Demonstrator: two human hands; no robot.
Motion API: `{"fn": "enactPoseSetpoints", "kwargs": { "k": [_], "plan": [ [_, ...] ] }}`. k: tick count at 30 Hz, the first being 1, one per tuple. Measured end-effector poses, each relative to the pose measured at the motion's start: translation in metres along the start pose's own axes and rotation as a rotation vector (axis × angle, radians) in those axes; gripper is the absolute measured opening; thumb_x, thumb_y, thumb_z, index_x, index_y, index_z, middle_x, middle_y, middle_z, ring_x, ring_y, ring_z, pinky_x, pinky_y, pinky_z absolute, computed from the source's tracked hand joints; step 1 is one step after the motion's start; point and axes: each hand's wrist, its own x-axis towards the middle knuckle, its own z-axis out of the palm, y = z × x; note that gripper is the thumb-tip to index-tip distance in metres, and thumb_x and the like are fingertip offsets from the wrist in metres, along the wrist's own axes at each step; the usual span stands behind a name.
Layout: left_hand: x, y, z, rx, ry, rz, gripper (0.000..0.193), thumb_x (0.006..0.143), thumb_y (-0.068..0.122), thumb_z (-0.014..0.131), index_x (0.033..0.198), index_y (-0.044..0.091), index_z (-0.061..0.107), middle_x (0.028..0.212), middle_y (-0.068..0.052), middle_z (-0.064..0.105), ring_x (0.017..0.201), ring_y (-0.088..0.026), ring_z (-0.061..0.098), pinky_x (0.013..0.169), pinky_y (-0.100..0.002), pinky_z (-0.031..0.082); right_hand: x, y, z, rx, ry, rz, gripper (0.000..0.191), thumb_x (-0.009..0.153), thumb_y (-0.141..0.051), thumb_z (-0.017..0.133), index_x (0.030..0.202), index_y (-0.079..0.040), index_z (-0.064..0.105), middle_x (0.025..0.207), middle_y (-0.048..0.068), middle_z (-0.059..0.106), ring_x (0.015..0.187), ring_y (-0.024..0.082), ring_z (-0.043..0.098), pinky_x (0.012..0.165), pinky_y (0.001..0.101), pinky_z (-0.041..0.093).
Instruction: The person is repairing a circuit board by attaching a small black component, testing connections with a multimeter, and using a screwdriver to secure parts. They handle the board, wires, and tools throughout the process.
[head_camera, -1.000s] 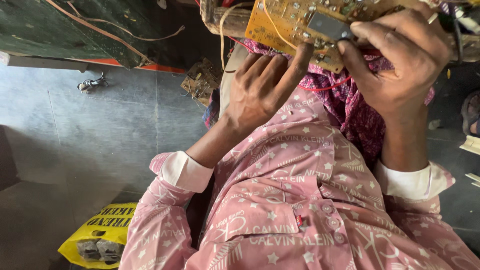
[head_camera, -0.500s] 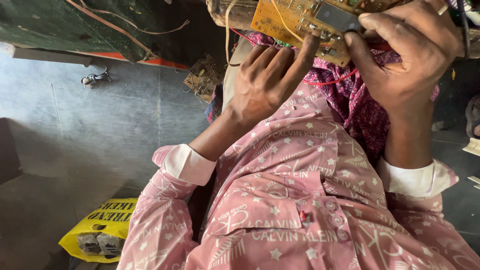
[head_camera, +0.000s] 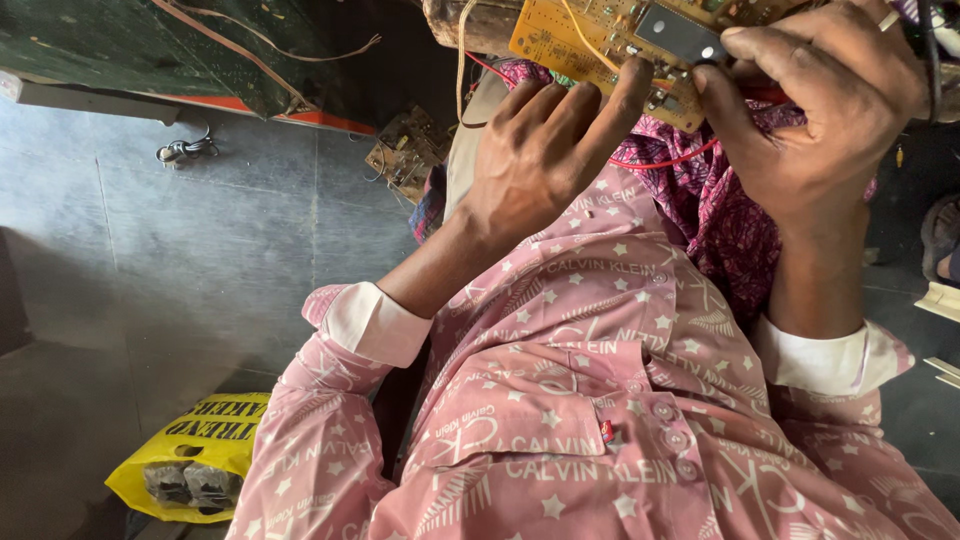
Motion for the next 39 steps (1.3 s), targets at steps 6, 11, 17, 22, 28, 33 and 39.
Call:
{"fn": "enactPoseSetpoints", "kwargs": {
  "k": [6, 11, 17, 22, 28, 33, 39],
  "plan": [
    [0.006, 0.001, 0.008, -0.036, 0.001, -0.073, 0.071, 0.104, 0.006, 0.066, 0.162, 0.008, 0.024, 0.088, -0.001, 0.059, 0.076, -0.014, 0.06, 0.073, -0.034, 0.051, 0.003, 0.004, 0.002, 0.002, -0.008, -0.008, 0.023, 0.096, 0.001, 0.081, 0.118, 0.003, 0.076, 0.11, 0.012, 0.071, 0.097, 0.021, 0.065, 0.084, 0.0311, 0.049],
    [0.018, 0.004, 0.008, -0.06, -0.032, -0.104, 0.07, 0.103, 0.002, 0.065, 0.161, 0.009, 0.027, 0.086, -0.002, 0.058, 0.075, -0.016, 0.06, 0.074, -0.035, 0.052, 0.009, 0.007, -0.005, 0.007, -0.017, 0.052, 0.02, 0.1, 0.0, 0.087, 0.117, 0.002, 0.076, 0.107, 0.012, 0.072, 0.094, 0.021, 0.067, 0.082, 0.0313, 0.049],
    [0.042, 0.01, 0.011, -0.104, -0.047, -0.101, 0.068, 0.103, 0.001, 0.064, 0.161, 0.009, 0.028, 0.086, -0.003, 0.057, 0.075, -0.018, 0.059, 0.075, -0.036, 0.052, 0.02, 0.016, -0.012, 0.067, 0.032, 0.105, 0.026, 0.093, -0.005, 0.089, 0.113, 0.003, 0.075, 0.102, 0.013, 0.07, 0.085, 0.02, 0.065, 0.073, 0.0311, 0.052],
    [0.068, 0.011, 0.013, -0.081, -0.08, -0.126, 0.067, 0.108, 0.005, 0.067, 0.165, 0.01, 0.032, 0.085, -0.002, 0.054, 0.07, -0.018, 0.058, 0.072, -0.036, 0.051, 0.036, 0.024, -0.023, 0.055, -0.005, 0.183, 0.025, 0.089, -0.005, 0.088, 0.109, 0.001, 0.075, 0.098, 0.011, 0.071, 0.084, 0.022, 0.066, 0.071, 0.0321, 0.053],
    [0.095, 0.006, 0.014, -0.069, -0.147, -0.172, 0.065, 0.106, 0.009, 0.067, 0.163, 0.012, 0.036, 0.082, -0.003, 0.056, 0.069, -0.02, 0.057, 0.07, -0.036, 0.051, 0.053, 0.046, -0.024, 0.09, -0.02, 0.219, 0.024, 0.084, -0.006, 0.086, 0.103, 0.003, 0.074, 0.096, 0.012, 0.071, 0.083, 0.022, 0.066, 0.071, 0.0345, 0.055],
    [0.111, -0.007, 0.026, -0.098, -0.187, -0.188, 0.067, 0.1, 0.004, 0.066, 0.161, 0.01, 0.04, 0.085, -0.003, 0.056, 0.072, -0.02, 0.057, 0.072, -0.039, 0.05, 0.052, 0.069, -0.016, 0.121, -0.042, 0.249, 0.024, 0.092, -0.011, 0.088, 0.11, -0.001, 0.076, 0.104, 0.009, 0.072, 0.09, 0.02, 0.066, 0.076, 0.0313, 0.054],
    [0.119, -0.016, 0.041, -0.116, -0.227, -0.19, 0.068, 0.096, 0.0, 0.064, 0.16, 0.009, 0.041, 0.083, -0.004, 0.054, 0.071, -0.02, 0.056, 0.072, -0.038, 0.051, 0.05, 0.087, -0.01, 0.138, -0.058, 0.272, 0.023, 0.09, -0.009, 0.088, 0.108, -0.001, 0.076, 0.101, 0.009, 0.071, 0.089, 0.022, 0.066, 0.074, 0.0326, 0.054]
  ]
}}
